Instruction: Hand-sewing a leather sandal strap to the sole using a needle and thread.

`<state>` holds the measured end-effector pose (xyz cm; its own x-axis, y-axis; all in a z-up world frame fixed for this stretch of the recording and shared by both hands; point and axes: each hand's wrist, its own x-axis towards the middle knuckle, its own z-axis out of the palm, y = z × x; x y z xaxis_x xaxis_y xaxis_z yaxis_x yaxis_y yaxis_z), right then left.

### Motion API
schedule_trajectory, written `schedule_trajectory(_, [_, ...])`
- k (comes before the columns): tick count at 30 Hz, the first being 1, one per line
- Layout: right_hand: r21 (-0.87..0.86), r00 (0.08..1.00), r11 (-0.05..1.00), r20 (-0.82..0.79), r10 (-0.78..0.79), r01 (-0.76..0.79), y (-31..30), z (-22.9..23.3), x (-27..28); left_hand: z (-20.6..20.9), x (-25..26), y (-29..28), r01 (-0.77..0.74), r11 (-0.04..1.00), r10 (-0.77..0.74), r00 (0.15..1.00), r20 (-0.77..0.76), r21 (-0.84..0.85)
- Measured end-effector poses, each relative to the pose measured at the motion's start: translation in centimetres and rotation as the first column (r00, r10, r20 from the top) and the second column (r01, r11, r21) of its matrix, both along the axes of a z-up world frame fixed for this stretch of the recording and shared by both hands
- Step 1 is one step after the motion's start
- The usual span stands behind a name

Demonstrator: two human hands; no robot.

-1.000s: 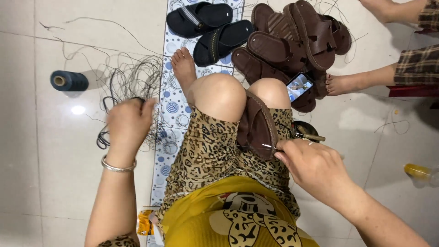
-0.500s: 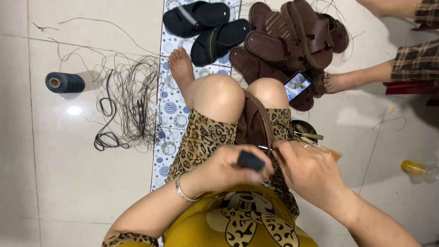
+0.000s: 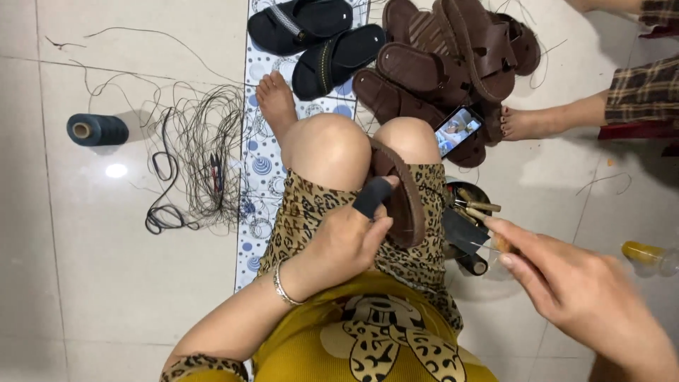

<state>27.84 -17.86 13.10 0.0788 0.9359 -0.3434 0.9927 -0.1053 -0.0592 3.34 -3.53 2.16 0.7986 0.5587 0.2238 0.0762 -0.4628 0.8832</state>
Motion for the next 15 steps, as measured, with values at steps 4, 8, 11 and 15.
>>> schedule_trajectory(4, [-0.317, 0.446, 0.796, -0.694, -0.566, 0.516, -0.9, -7.7, -1.5, 0.4, 0.5, 0.2, 0.074, 0.974, -0.098, 0.99, -0.104, -0.212])
schedule_trajectory(8, [-0.337, -0.015, 0.761, -0.918, -0.396, 0.554, -0.6, -7.1, -5.3, -0.5, 0.8, -1.1, -0.122, 0.826, 0.142, 0.99, -0.006, -0.551])
schedule_trajectory(11, [-0.411, -0.137, 0.814, -0.911, -0.39, 0.411, -1.4, -6.9, -5.1, 0.7, 0.2, -0.9, -0.251, 0.872, 0.314, 0.946, 0.086, -0.42])
schedule_trajectory(15, [-0.312, -0.131, 0.923, -0.948, -0.289, 0.226, -1.2, -7.0, -4.1, 1.0, -2.7, 0.3, -0.441, 0.756, 0.454, 0.886, -0.099, -0.484])
